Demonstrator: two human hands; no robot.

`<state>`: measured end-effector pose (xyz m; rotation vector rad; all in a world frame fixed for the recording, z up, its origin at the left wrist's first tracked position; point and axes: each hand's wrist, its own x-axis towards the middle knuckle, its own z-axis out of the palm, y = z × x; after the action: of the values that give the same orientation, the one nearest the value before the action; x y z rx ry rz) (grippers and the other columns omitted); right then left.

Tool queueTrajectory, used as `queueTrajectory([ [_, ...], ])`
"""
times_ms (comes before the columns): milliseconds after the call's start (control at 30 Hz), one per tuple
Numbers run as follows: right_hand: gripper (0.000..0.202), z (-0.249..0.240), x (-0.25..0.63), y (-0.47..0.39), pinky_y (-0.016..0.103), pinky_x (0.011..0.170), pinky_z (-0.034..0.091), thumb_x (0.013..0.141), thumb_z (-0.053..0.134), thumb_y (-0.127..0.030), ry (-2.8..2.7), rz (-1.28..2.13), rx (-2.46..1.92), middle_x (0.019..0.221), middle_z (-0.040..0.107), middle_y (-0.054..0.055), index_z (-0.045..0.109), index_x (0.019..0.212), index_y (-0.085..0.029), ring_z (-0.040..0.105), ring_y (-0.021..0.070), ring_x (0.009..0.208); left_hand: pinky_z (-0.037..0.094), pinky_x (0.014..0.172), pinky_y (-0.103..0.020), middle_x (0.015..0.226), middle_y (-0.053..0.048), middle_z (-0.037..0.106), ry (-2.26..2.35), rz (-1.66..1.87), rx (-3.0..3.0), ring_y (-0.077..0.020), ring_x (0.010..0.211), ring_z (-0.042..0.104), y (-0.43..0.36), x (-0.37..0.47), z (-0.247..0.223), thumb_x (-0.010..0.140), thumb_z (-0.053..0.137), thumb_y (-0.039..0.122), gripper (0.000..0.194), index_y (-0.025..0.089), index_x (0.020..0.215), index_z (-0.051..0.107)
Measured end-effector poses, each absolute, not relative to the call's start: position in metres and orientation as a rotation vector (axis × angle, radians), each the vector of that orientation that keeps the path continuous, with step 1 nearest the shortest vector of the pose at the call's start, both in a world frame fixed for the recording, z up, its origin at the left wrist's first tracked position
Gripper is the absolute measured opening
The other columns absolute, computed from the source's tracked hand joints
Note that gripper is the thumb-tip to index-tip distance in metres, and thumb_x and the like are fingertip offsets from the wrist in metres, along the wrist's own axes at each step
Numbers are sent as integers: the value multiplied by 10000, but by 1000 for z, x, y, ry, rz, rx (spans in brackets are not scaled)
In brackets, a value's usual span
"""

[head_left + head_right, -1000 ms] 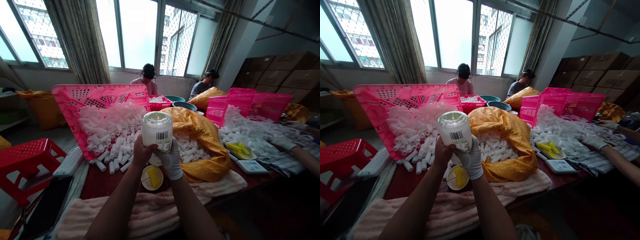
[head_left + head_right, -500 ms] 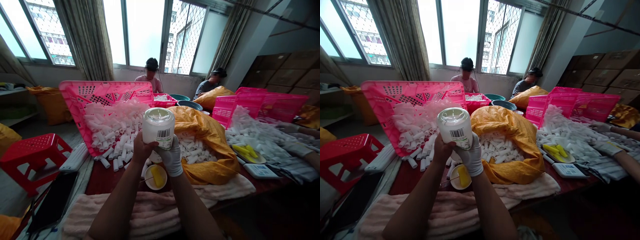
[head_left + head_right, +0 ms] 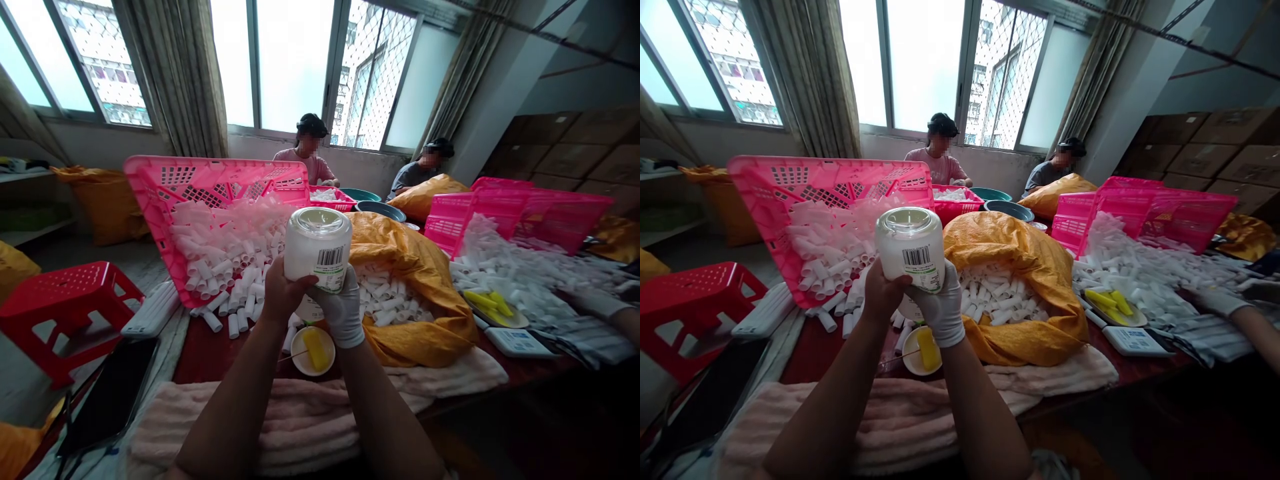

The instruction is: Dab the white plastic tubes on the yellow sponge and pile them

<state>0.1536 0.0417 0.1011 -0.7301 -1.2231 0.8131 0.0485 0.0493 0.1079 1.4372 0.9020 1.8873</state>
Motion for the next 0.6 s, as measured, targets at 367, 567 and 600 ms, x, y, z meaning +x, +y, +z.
queueTrajectory([
  [367,520,110,149,34,400,768,548,455,807,-195,-1119,924,-651,956,690,18,514,882,-231,644,235,869,476,646,-285,849,-65,642,1021,1872,1456,-219,774,592,44,45,108,566,713,520,553,130,934,578],
  [567,500,105,146,31,395,749,553,448,806,-169,-1092,978,-644,902,695,2,524,857,-231,651,225,824,474,642,-286,838,-66,643,1057,1845,1458,-216,763,591,35,42,106,572,708,520,540,131,924,578],
  [600,494,105,146,29,394,744,553,455,804,-170,-1094,985,-645,895,695,0,524,857,-233,651,224,815,472,637,-282,832,-63,643,1065,1844,1463,-213,756,590,33,42,106,576,705,522,533,134,919,579],
])
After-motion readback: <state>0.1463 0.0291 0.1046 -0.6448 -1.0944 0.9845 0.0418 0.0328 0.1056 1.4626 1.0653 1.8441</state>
